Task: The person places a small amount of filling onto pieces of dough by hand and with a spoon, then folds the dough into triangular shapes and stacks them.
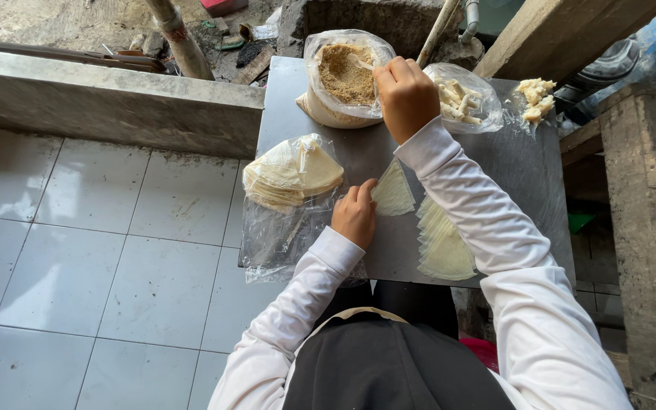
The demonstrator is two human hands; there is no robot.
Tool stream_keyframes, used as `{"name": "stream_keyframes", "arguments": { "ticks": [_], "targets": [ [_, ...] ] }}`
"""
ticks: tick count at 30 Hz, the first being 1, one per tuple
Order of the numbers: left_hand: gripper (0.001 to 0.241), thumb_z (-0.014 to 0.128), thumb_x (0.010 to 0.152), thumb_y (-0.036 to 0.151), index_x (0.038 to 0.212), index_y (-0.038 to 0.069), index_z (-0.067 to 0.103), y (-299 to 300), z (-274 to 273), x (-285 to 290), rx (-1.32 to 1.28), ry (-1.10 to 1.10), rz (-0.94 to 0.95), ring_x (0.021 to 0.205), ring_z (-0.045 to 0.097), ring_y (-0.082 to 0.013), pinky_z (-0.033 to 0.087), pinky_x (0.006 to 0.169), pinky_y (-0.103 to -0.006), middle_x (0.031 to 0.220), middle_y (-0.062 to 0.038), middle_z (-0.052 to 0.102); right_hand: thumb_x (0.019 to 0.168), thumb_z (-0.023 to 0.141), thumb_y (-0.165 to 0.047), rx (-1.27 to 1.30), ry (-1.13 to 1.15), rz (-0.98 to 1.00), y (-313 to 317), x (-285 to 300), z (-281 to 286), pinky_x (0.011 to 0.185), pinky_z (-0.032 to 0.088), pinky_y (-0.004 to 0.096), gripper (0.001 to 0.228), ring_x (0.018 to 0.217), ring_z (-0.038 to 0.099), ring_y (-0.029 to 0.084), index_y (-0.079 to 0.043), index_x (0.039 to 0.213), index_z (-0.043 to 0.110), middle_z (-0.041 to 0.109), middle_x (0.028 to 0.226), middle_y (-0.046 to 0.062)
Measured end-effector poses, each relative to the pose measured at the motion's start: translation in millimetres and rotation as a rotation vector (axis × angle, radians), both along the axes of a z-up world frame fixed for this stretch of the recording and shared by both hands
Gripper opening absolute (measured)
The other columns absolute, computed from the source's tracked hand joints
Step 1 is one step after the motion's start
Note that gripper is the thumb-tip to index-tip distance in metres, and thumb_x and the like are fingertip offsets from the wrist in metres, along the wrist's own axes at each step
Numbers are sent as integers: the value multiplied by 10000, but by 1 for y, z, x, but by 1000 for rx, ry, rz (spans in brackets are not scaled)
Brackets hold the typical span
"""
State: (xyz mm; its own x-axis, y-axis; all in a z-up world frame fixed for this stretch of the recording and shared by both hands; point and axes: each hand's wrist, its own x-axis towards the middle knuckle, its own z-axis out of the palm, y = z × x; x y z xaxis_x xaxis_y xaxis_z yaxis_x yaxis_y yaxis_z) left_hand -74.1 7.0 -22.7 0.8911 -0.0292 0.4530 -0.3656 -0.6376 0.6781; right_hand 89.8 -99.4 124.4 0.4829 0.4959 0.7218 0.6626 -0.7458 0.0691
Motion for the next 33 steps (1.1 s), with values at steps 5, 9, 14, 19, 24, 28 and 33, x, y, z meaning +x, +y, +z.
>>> {"name": "stream_keyframes", "arguments": {
  "ticks": [5,9,14,19,24,28,33],
  "targets": [
    [553,711,832,-27,1352,18,529,-3,-8,5,-78,17,20,925,668,-386,539,823,-452,1055,-200,663,853,740,24,88,65,29,2,4,-9,792,570,390,135,919,673,313,-6,984,738,684,975,131],
    [563,725,824,-27,1348,2,520,0,-10,5,-103,56,-12,903,674,-372,539,813,-451,986,-186,671,864,757,21,176,171,58,1,6,-17,746,565,400,74,847,688,329,1,934,742,701,924,143],
    [525,714,843,-29,1334,1,529,0,-9,4,-106,37,-22,890,671,-359,537,808,-448,958,-171,675,846,762,27,395,423,113,-7,18,-31,643,589,345,70,717,742,237,8,913,766,746,825,131],
    [484,690,860,-39,1322,19,559,2,-9,6,-92,-33,-11,879,679,-333,524,796,-442,940,-129,704,897,740,21,751,822,159,-15,30,-42,553,566,250,52,626,690,107,41,940,761,755,782,94],
    [438,683,914,-6,1331,44,559,1,-5,5,-108,-42,-9,860,714,-291,542,762,-406,984,-116,715,914,718,38,899,876,151,-16,31,-46,508,553,216,50,587,671,75,56,943,755,736,752,82],
    [510,748,892,47,1350,27,524,3,1,2,-137,9,-40,772,703,-287,555,707,-397,998,-147,709,922,726,28,950,884,146,-20,32,-45,512,564,219,46,595,675,74,52,947,756,736,762,79],
    [591,755,856,28,1384,25,490,3,0,3,-181,70,-68,770,724,-255,587,693,-364,1020,-161,707,918,732,25,1040,932,162,-32,28,-36,525,575,218,52,603,684,82,45,958,760,745,777,90]
  ]
}}
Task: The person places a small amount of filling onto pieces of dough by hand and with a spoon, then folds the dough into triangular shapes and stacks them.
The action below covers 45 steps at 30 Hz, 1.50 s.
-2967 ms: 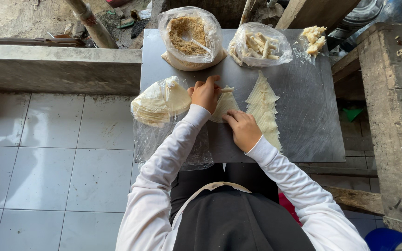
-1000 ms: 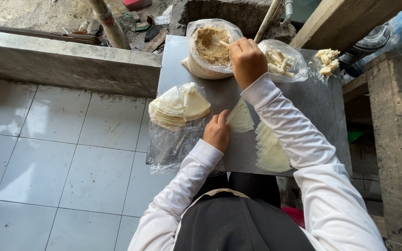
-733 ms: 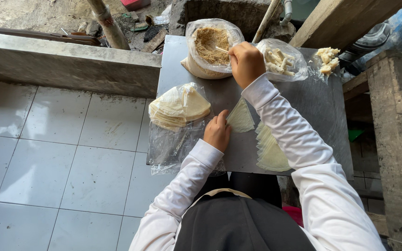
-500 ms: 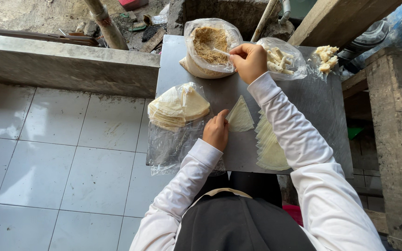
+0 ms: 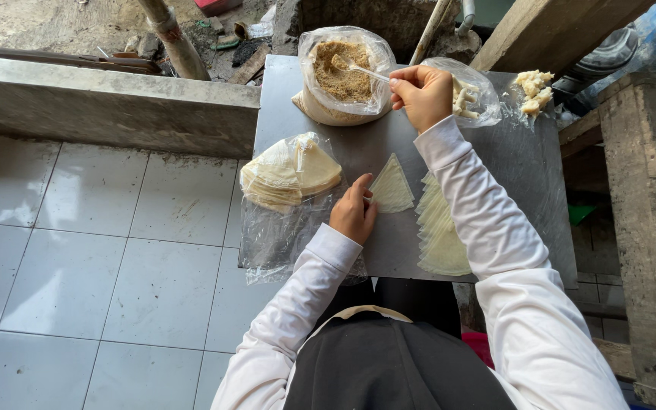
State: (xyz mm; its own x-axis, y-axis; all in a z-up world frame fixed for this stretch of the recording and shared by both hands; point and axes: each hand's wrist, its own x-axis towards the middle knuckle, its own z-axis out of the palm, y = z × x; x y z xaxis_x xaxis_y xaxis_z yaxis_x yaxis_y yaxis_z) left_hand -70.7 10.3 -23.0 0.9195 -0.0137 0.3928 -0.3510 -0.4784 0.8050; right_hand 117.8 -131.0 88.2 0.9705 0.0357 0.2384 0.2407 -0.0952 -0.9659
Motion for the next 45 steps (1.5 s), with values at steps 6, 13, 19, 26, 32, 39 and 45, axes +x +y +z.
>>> {"name": "stream_keyframes", "arguments": {
  "ticks": [6,13,19,26,32,39,45],
  "targets": [
    [592,737,861,0,1395,32,483,-1,-4,-1,-41,25,17,810,743,-257,605,721,-360,1064,-168,724,936,724,22,22,20,29,-26,-27,25,556,585,224,62,656,708,97,44,984,757,752,822,99],
    [611,724,859,-2,1412,31,468,-2,-5,-4,-14,25,54,851,743,-321,601,734,-386,1045,-189,722,959,696,37,17,90,91,-84,-92,29,628,568,237,96,712,684,115,43,1039,750,740,881,108],
    [527,701,892,31,1373,21,486,-3,-3,0,4,91,79,866,757,-325,606,747,-386,956,-170,753,942,687,25,-87,235,134,-133,-138,-13,621,565,253,110,682,668,121,42,1036,742,738,848,96],
    [501,688,895,34,1355,13,492,-2,2,3,-19,143,81,876,765,-320,604,766,-390,975,-176,764,936,708,4,-150,320,132,-147,-157,-70,643,537,238,134,700,649,105,48,1056,748,728,848,87],
    [492,667,904,28,1362,12,487,-5,3,2,-8,159,90,904,764,-337,606,789,-394,1001,-187,766,934,714,3,-374,49,87,-128,-167,-71,666,551,237,118,757,680,109,-12,1039,767,744,924,73],
    [479,665,908,35,1354,13,490,-5,7,4,-18,151,87,878,773,-323,609,770,-388,986,-177,770,910,738,34,-698,-520,67,-120,-179,-54,706,561,296,136,824,703,222,-23,1031,761,728,948,95],
    [431,650,937,63,1339,9,505,-8,8,2,-27,157,94,845,769,-326,606,756,-396,959,-185,772,870,716,82,-872,-739,58,-134,-185,-58,731,582,315,223,849,688,224,-43,1047,768,716,945,71]
  ]
}}
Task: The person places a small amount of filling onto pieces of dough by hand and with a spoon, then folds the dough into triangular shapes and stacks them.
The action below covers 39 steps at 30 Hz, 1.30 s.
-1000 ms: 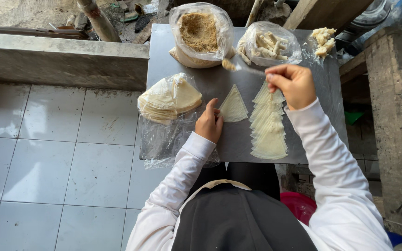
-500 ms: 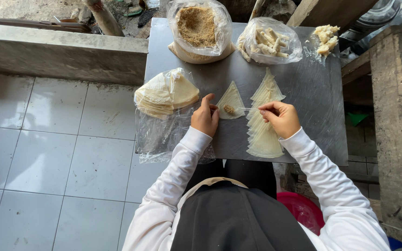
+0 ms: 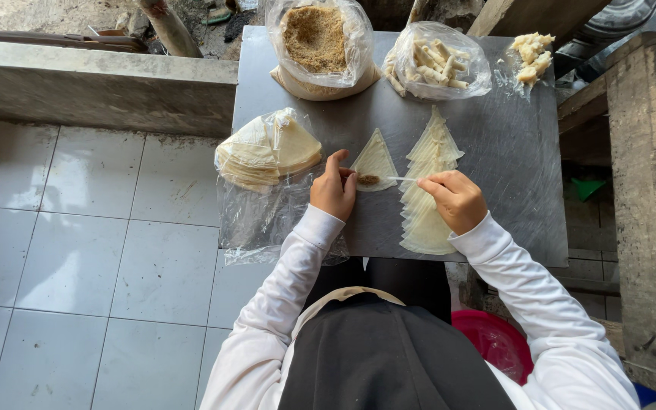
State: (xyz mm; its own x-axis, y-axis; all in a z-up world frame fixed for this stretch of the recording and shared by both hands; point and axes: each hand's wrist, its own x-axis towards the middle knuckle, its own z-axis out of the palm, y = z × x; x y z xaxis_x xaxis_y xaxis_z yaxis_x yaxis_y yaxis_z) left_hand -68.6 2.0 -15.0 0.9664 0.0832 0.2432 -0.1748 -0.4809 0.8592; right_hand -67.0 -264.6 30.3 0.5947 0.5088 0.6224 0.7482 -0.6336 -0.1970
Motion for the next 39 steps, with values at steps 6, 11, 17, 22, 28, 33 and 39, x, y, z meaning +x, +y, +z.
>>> {"name": "stream_keyframes", "arguments": {
  "ticks": [6,11,17,22,28,33,39],
  "targets": [
    [360,533,999,38,1356,3,504,-4,-4,1,-44,28,5,867,776,-321,611,784,-389,972,-183,772,878,715,69,-43,-52,-22,-12,-9,3,767,595,315,216,889,696,229,-38,1061,756,711,960,72],
    [430,542,937,-3,1365,-1,499,-4,-5,2,-36,14,-4,879,769,-319,604,802,-394,977,-173,774,893,748,66,35,25,-72,-13,-13,15,711,581,302,205,835,690,215,-55,1057,756,725,938,82],
    [493,658,894,33,1362,18,501,-3,-3,2,-45,21,-26,860,766,-294,601,777,-384,974,-152,765,1023,762,40,339,-8,-112,22,19,68,704,572,291,95,802,706,189,1,1037,676,720,963,114],
    [527,715,882,65,1359,25,495,-4,-5,3,-41,21,-49,864,761,-279,593,764,-382,967,-129,761,1014,792,-46,456,17,-67,108,101,90,683,564,299,109,766,702,182,-10,982,695,711,890,91],
    [534,732,868,65,1351,49,506,-7,-2,6,-27,0,-55,844,753,-285,589,750,-386,945,-124,756,989,793,-167,461,94,-20,146,119,93,635,539,311,270,759,664,196,7,1172,696,673,918,108],
    [537,730,872,61,1355,47,498,-6,-2,4,-32,-14,-79,845,746,-290,581,745,-388,949,-122,748,959,764,-130,224,278,-296,89,45,56,682,526,361,129,749,668,258,-28,1024,720,671,918,142],
    [543,755,874,80,1352,46,498,-8,-3,4,-35,-22,-71,838,742,-291,580,727,-384,949,-129,735,839,814,-190,-16,277,-559,90,-14,-5,810,512,417,207,940,634,314,-43,957,728,639,975,120]
  ]
}}
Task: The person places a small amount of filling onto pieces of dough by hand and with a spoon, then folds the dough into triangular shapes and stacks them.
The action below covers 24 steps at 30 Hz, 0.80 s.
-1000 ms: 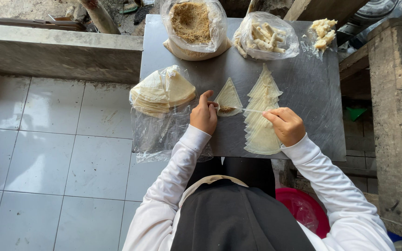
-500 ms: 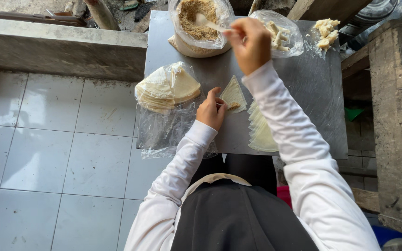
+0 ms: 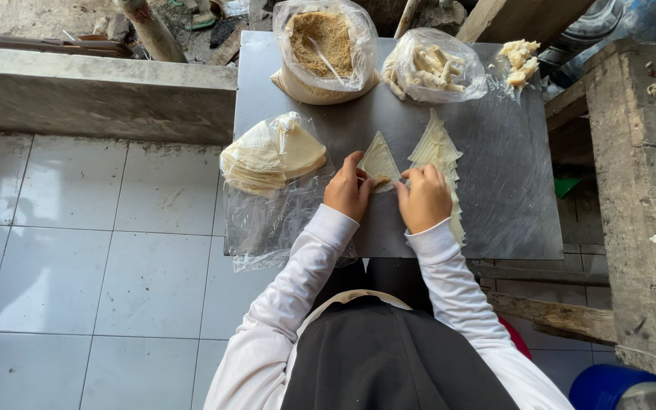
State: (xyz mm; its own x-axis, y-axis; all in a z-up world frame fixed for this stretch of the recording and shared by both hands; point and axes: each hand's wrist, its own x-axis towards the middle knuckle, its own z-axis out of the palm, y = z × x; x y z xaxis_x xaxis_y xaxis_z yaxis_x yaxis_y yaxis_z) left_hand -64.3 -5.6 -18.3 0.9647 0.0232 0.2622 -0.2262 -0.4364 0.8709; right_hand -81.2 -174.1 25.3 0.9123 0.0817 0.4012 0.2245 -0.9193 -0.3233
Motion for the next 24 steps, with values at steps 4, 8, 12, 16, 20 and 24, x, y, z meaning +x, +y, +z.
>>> {"name": "stream_keyframes", "arguments": {
  "ticks": [4,8,12,16,20,24],
  "targets": [
    [552,758,867,74,1349,44,491,-1,-1,0,53,-37,10,859,731,-313,574,731,-395,959,-134,734,858,810,-216,-43,0,-81,6,-3,-19,825,487,422,202,950,614,306,-58,936,712,622,975,96],
    [553,758,869,73,1352,45,489,-3,0,0,58,-30,4,849,731,-314,577,729,-397,953,-137,727,864,790,-183,13,24,-74,5,0,-27,836,482,428,162,967,614,304,-72,926,689,621,982,88],
    [555,762,864,70,1349,47,493,-5,1,0,68,-42,9,859,727,-315,574,735,-401,942,-131,727,885,753,-121,139,14,-16,4,3,-28,821,502,438,123,939,633,334,-44,927,667,641,975,119],
    [552,767,859,74,1340,47,498,-4,0,1,67,-57,16,870,722,-317,571,737,-400,946,-135,722,925,712,-47,307,39,106,7,4,-22,782,528,432,92,891,665,352,1,954,639,678,960,152],
    [546,763,859,77,1340,51,506,-3,2,1,56,-36,21,856,731,-310,577,730,-394,949,-139,720,897,709,-1,409,61,173,17,2,-15,751,554,400,159,877,698,335,32,1035,638,699,981,171],
    [557,766,858,83,1347,47,503,-2,3,1,55,-28,22,847,730,-315,578,724,-395,947,-144,721,872,710,21,392,60,201,24,1,-14,767,574,378,231,886,712,317,32,1097,660,704,1019,171]
  ]
}}
